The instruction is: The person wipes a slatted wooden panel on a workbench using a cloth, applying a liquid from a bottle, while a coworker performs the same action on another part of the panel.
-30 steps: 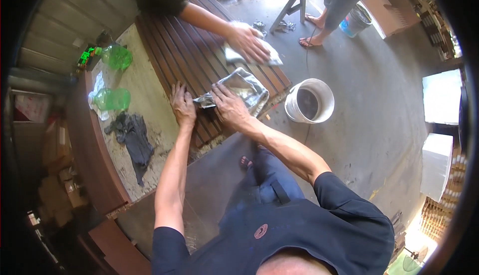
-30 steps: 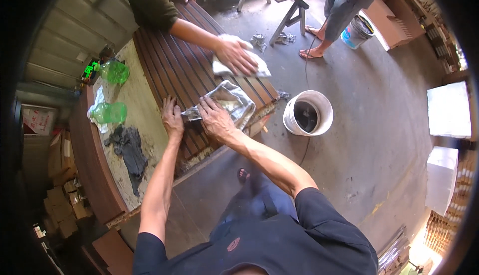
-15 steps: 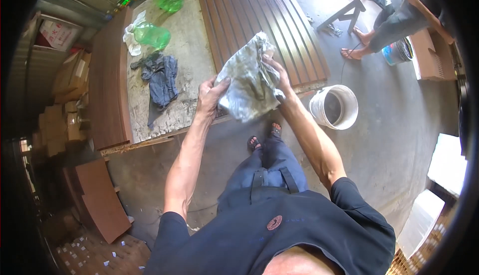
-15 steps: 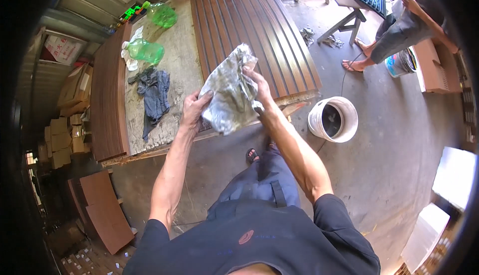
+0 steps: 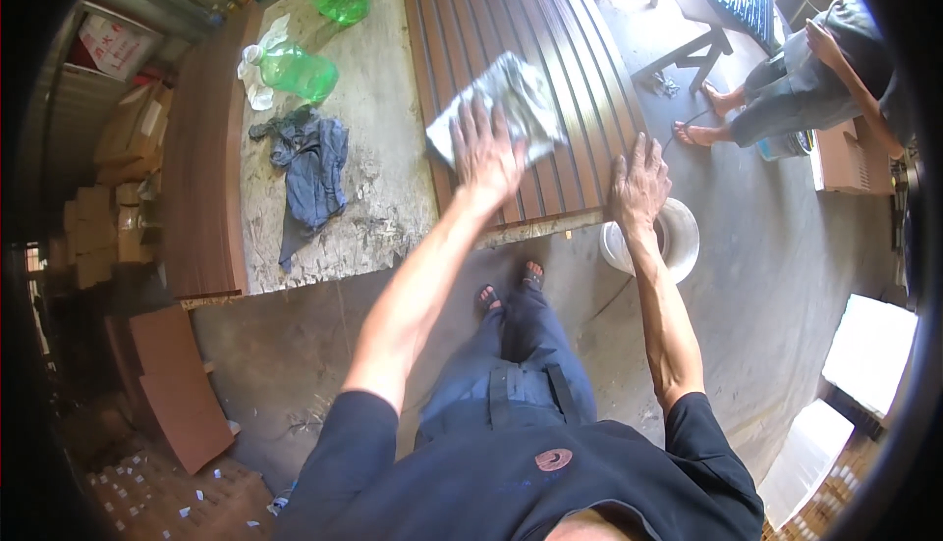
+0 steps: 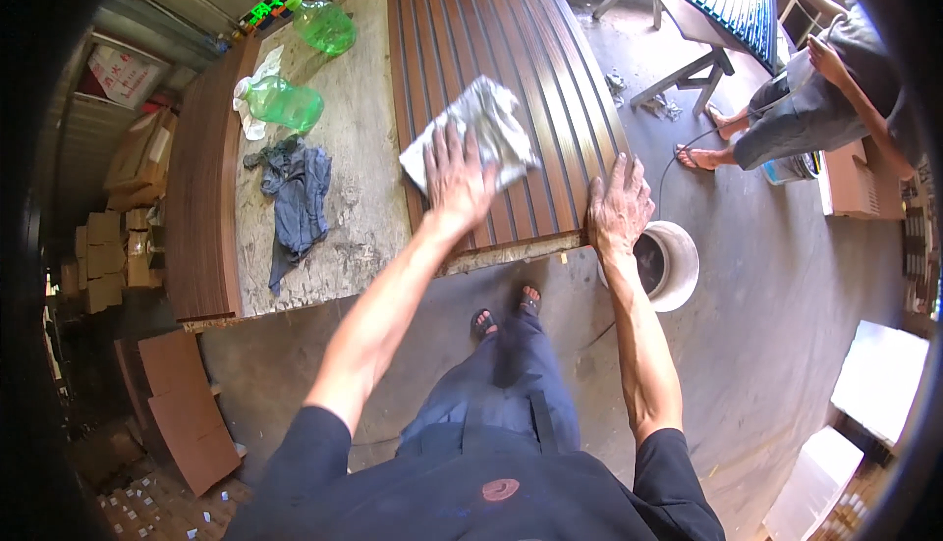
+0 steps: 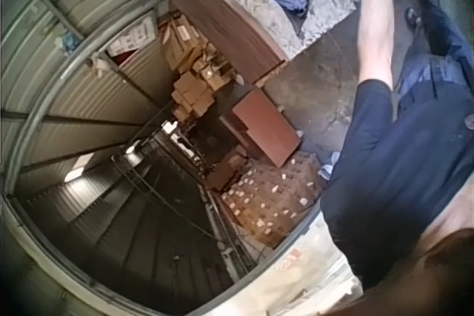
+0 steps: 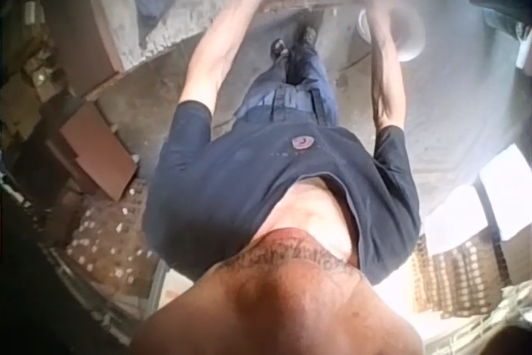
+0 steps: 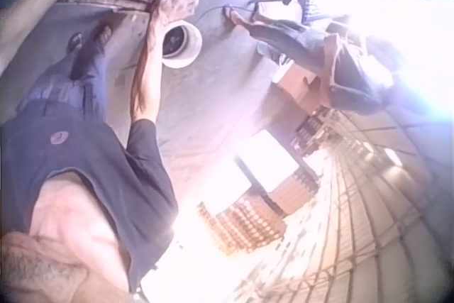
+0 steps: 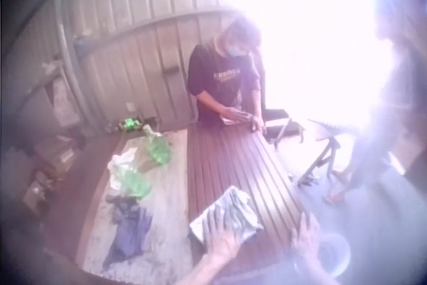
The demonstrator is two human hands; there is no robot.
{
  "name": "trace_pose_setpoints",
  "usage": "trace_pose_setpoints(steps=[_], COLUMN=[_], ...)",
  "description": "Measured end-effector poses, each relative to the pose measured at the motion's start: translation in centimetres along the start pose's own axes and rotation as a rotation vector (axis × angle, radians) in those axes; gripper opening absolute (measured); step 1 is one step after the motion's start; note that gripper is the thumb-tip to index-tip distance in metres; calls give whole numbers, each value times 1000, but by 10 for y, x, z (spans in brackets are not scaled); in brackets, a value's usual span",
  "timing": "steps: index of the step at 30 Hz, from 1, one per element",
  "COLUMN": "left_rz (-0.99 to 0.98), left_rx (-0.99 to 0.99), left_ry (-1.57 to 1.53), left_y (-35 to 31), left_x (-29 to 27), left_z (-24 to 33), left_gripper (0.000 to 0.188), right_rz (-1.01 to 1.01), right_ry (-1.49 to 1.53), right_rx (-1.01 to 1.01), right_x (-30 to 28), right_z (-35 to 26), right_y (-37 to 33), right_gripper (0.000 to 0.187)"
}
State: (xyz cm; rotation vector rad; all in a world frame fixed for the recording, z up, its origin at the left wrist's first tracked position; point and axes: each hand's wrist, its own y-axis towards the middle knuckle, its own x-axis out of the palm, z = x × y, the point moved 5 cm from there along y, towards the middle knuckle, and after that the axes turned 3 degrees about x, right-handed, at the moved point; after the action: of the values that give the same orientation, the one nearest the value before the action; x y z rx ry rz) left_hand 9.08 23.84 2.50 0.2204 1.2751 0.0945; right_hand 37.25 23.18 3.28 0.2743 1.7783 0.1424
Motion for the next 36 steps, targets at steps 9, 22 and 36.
trace_pose_setpoints(steps=[9, 22, 36], left_rz=[19, -46, 44], left_rx=[-208, -61, -85], left_ry=[78, 50, 165], left_y=[151, -11, 12], left_x=[24, -1, 6], left_z=[-85, -11, -59], left_gripper=[80, 78, 71], right_rz=[22, 101, 132], right_ry=[-35, 2, 60], right_rx=[-22, -30, -91], right_x=[9, -4, -5], right_z=[15, 27, 13], right_y=[-28, -28, -27], right_gripper=[66, 62, 58])
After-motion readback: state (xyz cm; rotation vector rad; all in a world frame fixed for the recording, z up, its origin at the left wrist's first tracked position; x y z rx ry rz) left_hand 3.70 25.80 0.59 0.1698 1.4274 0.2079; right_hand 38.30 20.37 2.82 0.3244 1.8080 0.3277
